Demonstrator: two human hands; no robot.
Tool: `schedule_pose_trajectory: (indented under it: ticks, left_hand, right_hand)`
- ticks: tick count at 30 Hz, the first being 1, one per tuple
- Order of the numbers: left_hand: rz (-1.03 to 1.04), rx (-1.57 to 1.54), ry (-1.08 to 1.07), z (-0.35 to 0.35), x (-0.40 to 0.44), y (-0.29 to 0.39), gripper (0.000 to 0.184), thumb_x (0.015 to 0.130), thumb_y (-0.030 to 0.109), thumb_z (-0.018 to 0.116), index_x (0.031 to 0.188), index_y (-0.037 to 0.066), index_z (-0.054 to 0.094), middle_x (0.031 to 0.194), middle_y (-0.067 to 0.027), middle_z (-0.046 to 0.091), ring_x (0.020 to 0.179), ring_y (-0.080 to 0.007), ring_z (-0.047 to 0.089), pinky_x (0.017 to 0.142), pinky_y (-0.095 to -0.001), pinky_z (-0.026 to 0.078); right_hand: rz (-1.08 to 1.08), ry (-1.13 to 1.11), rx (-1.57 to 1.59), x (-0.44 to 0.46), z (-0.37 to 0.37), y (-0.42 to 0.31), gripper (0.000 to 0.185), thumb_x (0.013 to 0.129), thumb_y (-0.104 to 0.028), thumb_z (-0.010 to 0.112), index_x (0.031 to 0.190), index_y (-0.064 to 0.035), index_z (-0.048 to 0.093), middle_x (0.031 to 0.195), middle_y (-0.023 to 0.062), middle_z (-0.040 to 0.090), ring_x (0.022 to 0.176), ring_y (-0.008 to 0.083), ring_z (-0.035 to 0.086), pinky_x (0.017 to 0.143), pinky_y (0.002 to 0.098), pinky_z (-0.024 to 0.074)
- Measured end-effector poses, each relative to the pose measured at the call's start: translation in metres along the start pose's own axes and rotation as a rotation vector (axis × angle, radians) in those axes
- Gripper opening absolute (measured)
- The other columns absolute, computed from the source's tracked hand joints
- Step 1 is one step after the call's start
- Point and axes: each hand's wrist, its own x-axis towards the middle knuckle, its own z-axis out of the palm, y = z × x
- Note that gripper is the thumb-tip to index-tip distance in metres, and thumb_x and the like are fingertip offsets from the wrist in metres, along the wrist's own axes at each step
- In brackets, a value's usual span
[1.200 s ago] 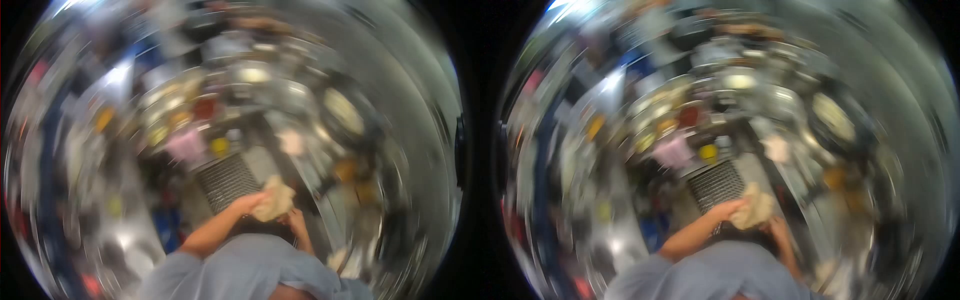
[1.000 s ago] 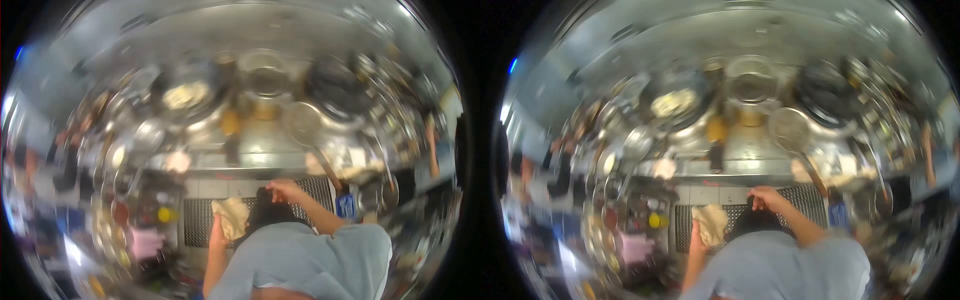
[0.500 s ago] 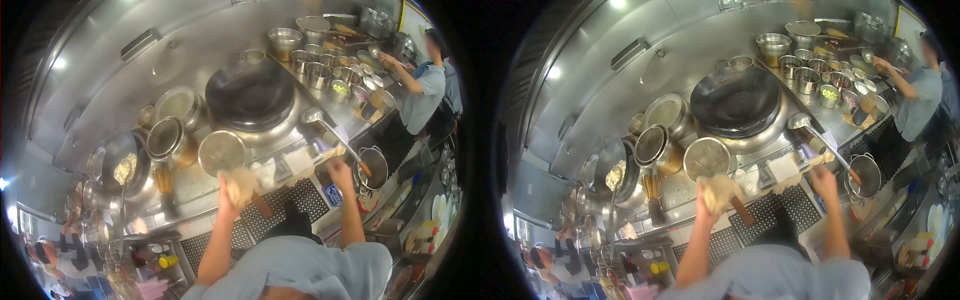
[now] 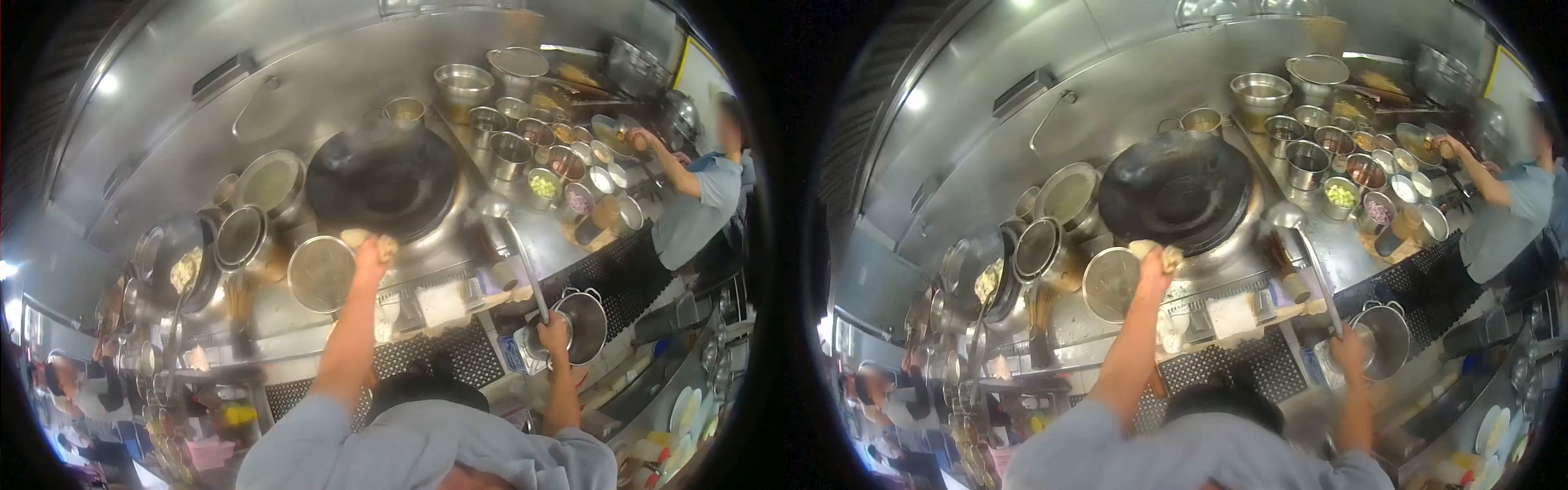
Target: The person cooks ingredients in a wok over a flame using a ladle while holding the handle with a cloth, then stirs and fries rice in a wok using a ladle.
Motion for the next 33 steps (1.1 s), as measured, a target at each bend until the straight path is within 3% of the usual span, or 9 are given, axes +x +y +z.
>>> schedule_pose_trajectory:
  ticks: [9,11,13,16,21,25,27,29,33]
  left_hand:
    - [0.562,0.667,0.132,0.007,-0.093,0.061,0.038,0.072,0.0,0.048,0.11,-0.004,0.047,0.097,-0.0121,0.057,0.082,-0.023,0.059,0.071,-0.0338,0.048]
    - [0.682,0.759,0.234,-0.019,-0.064,0.064,0.039,0.072,0.002,0.05,0.111,-0.005,0.048,0.098,-0.0126,0.058,0.084,-0.0229,0.059,0.073,-0.0333,0.048]
    - [0.535,0.677,0.22,0.021,-0.108,0.085,0.041,0.072,0.003,0.05,0.112,-0.004,0.047,0.101,-0.0168,0.059,0.089,-0.0254,0.06,0.075,-0.0339,0.048]
    - [0.748,1.125,0.454,0.016,-0.105,0.085,0.045,0.073,0.005,0.053,0.117,-0.003,0.044,0.098,-0.0212,0.061,0.093,-0.0313,0.061,0.082,-0.0383,0.046]
    - [0.951,1.118,0.368,0.009,-0.134,0.025,0.053,0.069,0.009,0.061,0.119,-0.001,0.044,0.1,-0.0211,0.061,0.093,-0.0365,0.06,0.08,-0.0401,0.048]
    - [0.838,1.333,0.538,0.009,-0.165,-0.042,0.064,0.062,0.013,0.071,0.12,0.001,0.044,0.085,-0.0183,0.061,0.078,-0.0389,0.059,0.071,-0.0422,0.048]
    - [1.084,1.413,0.512,0.004,-0.169,-0.063,0.065,0.062,0.016,0.072,0.118,-0.001,0.044,0.085,-0.0181,0.058,0.076,-0.0389,0.057,0.069,-0.042,0.046]
    - [0.947,1.505,0.617,-0.007,-0.163,-0.076,0.059,0.065,0.014,0.069,0.115,-0.003,0.044,0.091,-0.018,0.057,0.081,-0.0368,0.056,0.074,-0.0412,0.045]
    - [1.111,1.045,0.369,0.009,-0.119,-0.052,0.031,0.077,0.006,0.052,0.106,-0.001,0.044,0.088,-0.0134,0.056,0.077,-0.025,0.058,0.073,-0.0348,0.049]
  right_hand:
    - [-0.01,-0.112,0.245,-0.033,-0.074,-0.116,0.029,0.078,-0.019,0.056,0.1,-0.0002,0.055,0.077,0.0213,0.06,0.072,0.0339,0.06,0.066,0.0411,0.0452]
    - [-0.139,-0.086,0.228,-0.023,-0.071,-0.126,0.029,0.08,-0.018,0.056,0.101,0.0017,0.053,0.074,0.0225,0.059,0.07,0.0365,0.059,0.065,0.0414,0.0447]
    - [-0.133,-0.141,0.244,0.001,-0.063,-0.129,0.03,0.081,-0.02,0.056,0.099,0.0028,0.051,0.076,0.0266,0.058,0.074,0.0419,0.058,0.066,0.0433,0.0441]
    - [-0.141,-0.202,0.3,0.031,-0.053,-0.141,0.03,0.081,-0.021,0.056,0.097,0.0032,0.051,0.081,0.0301,0.057,0.081,0.0456,0.057,0.068,0.0452,0.0436]
    - [-0.208,-0.288,0.223,0.08,-0.001,-0.131,0.033,0.083,-0.023,0.055,0.101,0.0026,0.047,0.085,0.0326,0.057,0.087,0.0486,0.055,0.073,0.05,0.0424]
    - [-0.298,-0.344,0.165,0.079,0.014,-0.107,0.038,0.079,-0.014,0.055,0.111,0.0036,0.043,0.08,0.0276,0.061,0.077,0.0447,0.059,0.067,0.0487,0.0457]
    - [-0.231,-0.356,0.162,0.077,0.002,-0.104,0.042,0.079,-0.013,0.055,0.115,0.0037,0.042,0.079,0.0265,0.061,0.076,0.0434,0.06,0.067,0.0477,0.0468]
    - [-0.298,-0.392,0.139,0.099,0.008,-0.099,0.045,0.077,-0.011,0.054,0.118,0.004,0.042,0.082,0.028,0.061,0.079,0.043,0.06,0.07,0.0469,0.0472]
    - [-0.205,-0.497,0.429,0.13,-0.014,-0.148,0.039,0.078,-0.02,0.056,0.11,0.0022,0.052,0.085,0.0236,0.061,0.076,0.0341,0.061,0.068,0.0403,0.0486]
